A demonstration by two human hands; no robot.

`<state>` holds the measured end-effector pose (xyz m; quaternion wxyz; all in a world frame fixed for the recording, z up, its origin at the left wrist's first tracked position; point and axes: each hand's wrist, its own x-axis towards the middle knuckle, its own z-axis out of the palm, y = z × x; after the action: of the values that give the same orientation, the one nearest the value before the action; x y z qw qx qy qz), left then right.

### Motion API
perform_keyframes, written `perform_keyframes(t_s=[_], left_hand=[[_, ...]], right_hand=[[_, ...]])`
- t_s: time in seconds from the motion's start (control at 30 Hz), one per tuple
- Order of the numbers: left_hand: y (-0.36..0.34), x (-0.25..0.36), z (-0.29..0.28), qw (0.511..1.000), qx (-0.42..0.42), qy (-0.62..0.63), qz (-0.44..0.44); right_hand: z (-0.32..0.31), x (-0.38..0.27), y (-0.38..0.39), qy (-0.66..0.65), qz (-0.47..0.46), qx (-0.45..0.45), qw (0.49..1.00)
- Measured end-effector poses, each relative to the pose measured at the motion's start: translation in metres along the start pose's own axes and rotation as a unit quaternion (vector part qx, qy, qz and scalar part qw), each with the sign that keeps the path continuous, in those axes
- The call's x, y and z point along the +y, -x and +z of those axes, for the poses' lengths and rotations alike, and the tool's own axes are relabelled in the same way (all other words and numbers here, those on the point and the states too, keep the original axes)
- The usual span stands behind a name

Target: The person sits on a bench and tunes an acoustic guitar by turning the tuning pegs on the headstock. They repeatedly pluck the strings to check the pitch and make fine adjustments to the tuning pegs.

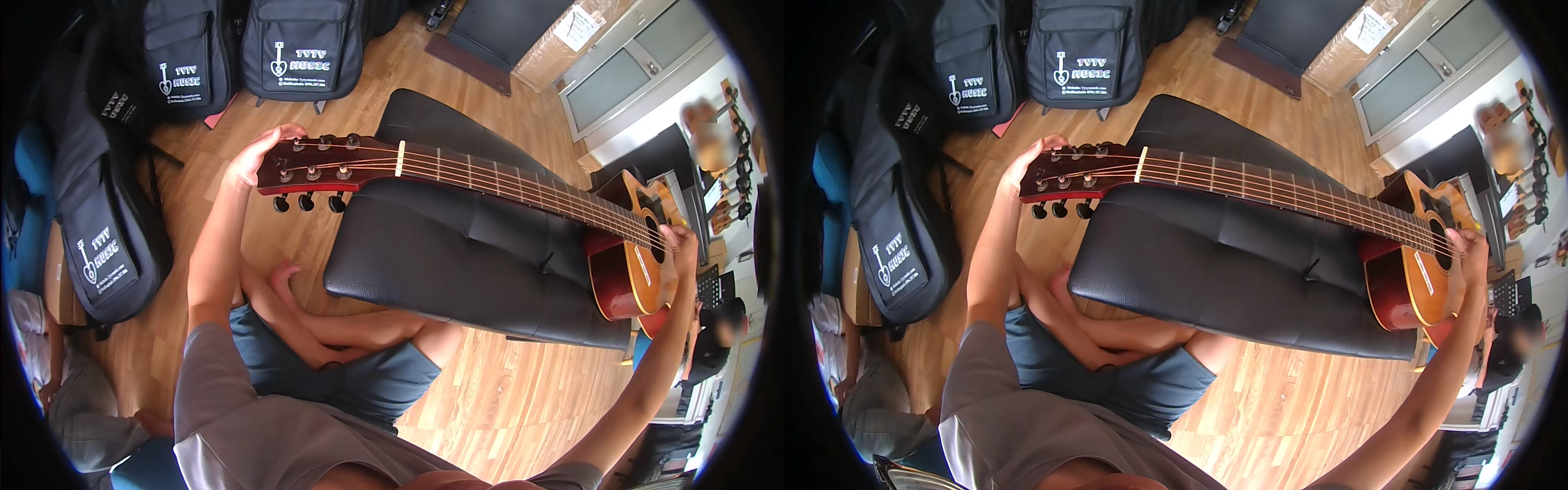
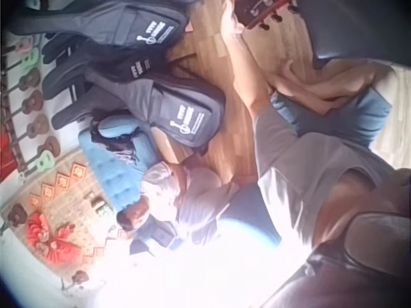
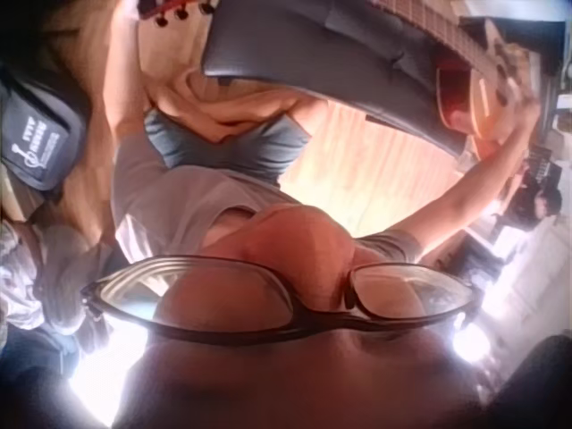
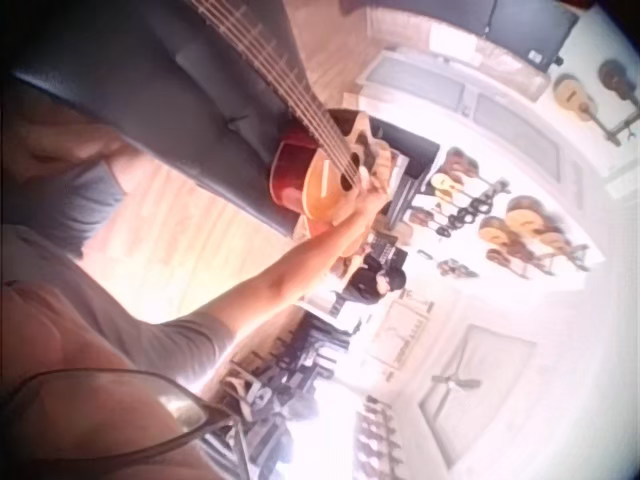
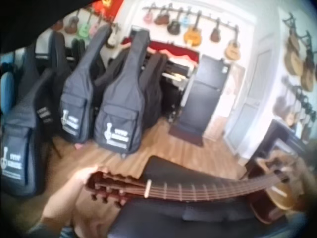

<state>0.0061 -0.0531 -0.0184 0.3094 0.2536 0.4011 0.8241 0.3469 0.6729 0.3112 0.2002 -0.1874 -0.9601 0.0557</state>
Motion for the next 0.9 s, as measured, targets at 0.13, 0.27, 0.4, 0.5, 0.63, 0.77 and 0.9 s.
perform_keyframes(t_s=[0.13, 0.27, 0.4, 0.5, 0.63, 0.77, 0.9], left_hand=[[0.013, -0.030, -0.032, 0.994, 0.009, 0.107, -0.004], [0.030, -0.045, -0.042, 0.995, 0.080, 0.051, -0.037], [0.033, -0.046, -0.044, 0.989, 0.127, 0.050, -0.057], [0.030, -0.041, -0.032, 0.975, 0.212, 0.042, -0.055], [0.030, -0.032, -0.026, 0.988, 0.138, 0.067, -0.026], [0.030, -0.030, -0.027, 0.992, 0.106, 0.072, -0.007], [0.033, -0.028, -0.018, 0.989, 0.136, 0.061, 0.001]], right_hand=[[0.000, -0.002, 0.002, -0.021, 0.013, -0.010, 1.000], [0.003, -0.015, 0.011, 0.021, 0.034, -0.018, 0.999], [0.003, -0.011, 0.021, -0.010, 0.012, -0.004, 1.000], [0.004, -0.013, 0.019, -0.029, 0.030, -0.010, 0.999], [0.002, -0.011, 0.011, -0.004, 0.029, -0.031, 0.999], [-0.004, -0.009, 0.004, -0.015, 0.052, -0.066, 0.996], [0.005, -0.016, 0.003, -0.044, 0.020, -0.021, 0.999]])
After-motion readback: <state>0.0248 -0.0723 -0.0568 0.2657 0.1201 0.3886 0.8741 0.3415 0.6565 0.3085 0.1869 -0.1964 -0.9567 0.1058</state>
